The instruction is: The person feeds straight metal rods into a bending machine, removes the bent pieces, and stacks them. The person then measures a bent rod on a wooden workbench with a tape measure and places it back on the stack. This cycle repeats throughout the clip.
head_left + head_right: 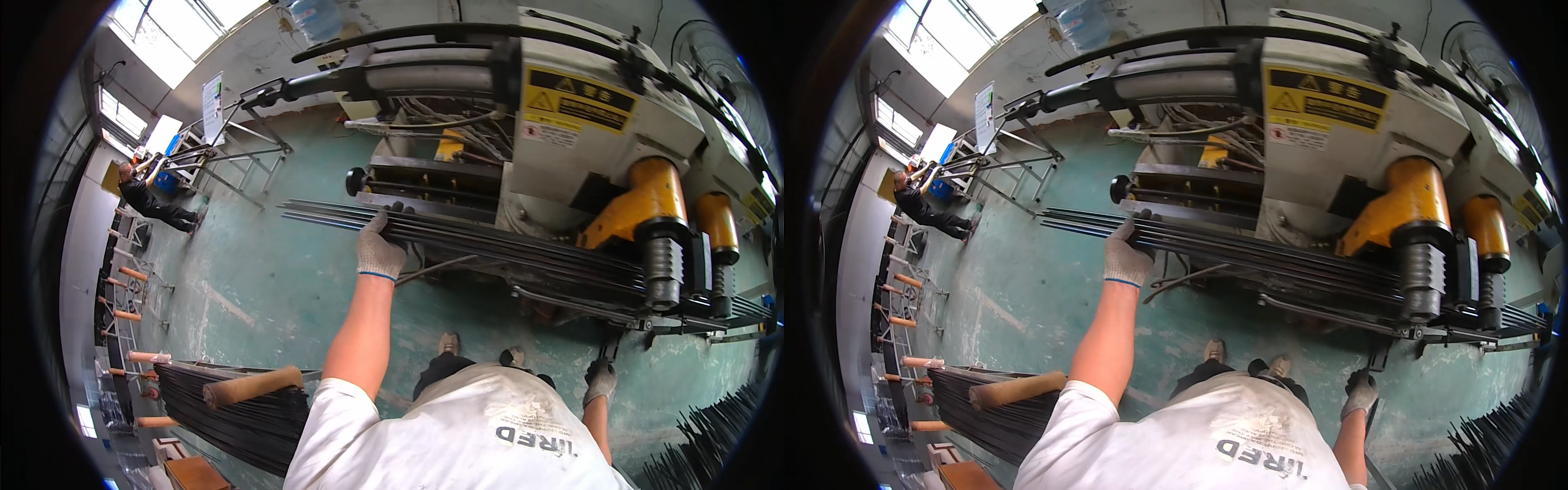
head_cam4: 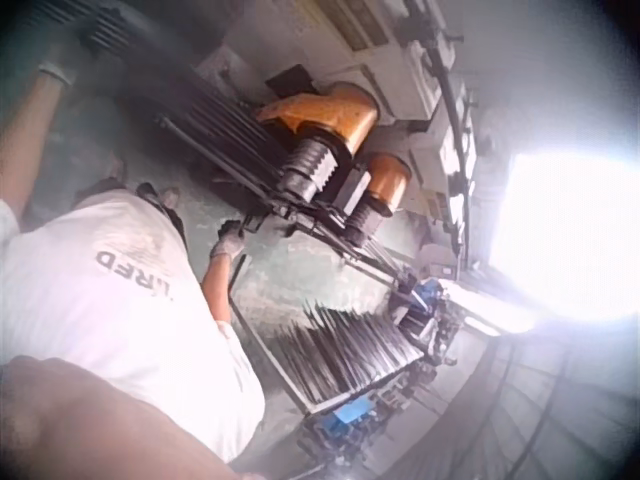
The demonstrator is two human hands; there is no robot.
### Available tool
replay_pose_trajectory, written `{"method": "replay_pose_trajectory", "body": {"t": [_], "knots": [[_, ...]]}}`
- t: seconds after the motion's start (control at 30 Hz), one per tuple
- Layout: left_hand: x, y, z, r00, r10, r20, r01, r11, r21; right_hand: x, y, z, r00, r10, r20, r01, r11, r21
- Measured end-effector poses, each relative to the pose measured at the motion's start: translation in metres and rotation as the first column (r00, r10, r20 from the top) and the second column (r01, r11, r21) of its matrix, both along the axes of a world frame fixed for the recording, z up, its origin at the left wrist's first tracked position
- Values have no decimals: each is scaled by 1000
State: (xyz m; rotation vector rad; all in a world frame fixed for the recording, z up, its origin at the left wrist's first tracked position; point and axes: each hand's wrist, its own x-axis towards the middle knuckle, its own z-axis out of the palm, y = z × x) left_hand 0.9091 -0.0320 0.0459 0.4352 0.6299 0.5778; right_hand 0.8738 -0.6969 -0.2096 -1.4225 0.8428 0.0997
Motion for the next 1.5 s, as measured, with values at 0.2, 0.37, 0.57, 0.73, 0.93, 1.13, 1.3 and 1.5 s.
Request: {"method": "replay_pose_trajectory", "body": {"t": [0.2,0.37,0.57,0.73,0.93,1.13,1.3,1.5], "knots": [[-29,163,-20,996,66,57,-70,996,64,-31,41,-42,997,-55,-62,60,995,81],[-66,279,-27,983,180,-25,-174,972,157,-67,113,-45,990,-65,-122,74,995,71],[-85,334,-37,969,245,-42,-227,940,253,-86,142,-27,993,64,-103,-60,997,47],[-91,310,-20,983,168,-71,-124,903,412,-70,151,3,989,96,-112,-107,990,-94],[-100,290,-12,980,6,-198,83,894,440,-57,164,20,983,150,-109,-165,976,-140],[-91,278,-30,998,41,-40,-22,925,379,-58,162,3,960,261,-107,-269,961,-69],[-100,270,-17,994,-62,-88,95,891,445,-62,166,11,961,242,-134,-257,961,-106],[-116,263,6,958,-139,-251,252,824,508,-67,147,4,953,256,-162,-274,956,-101]]}}
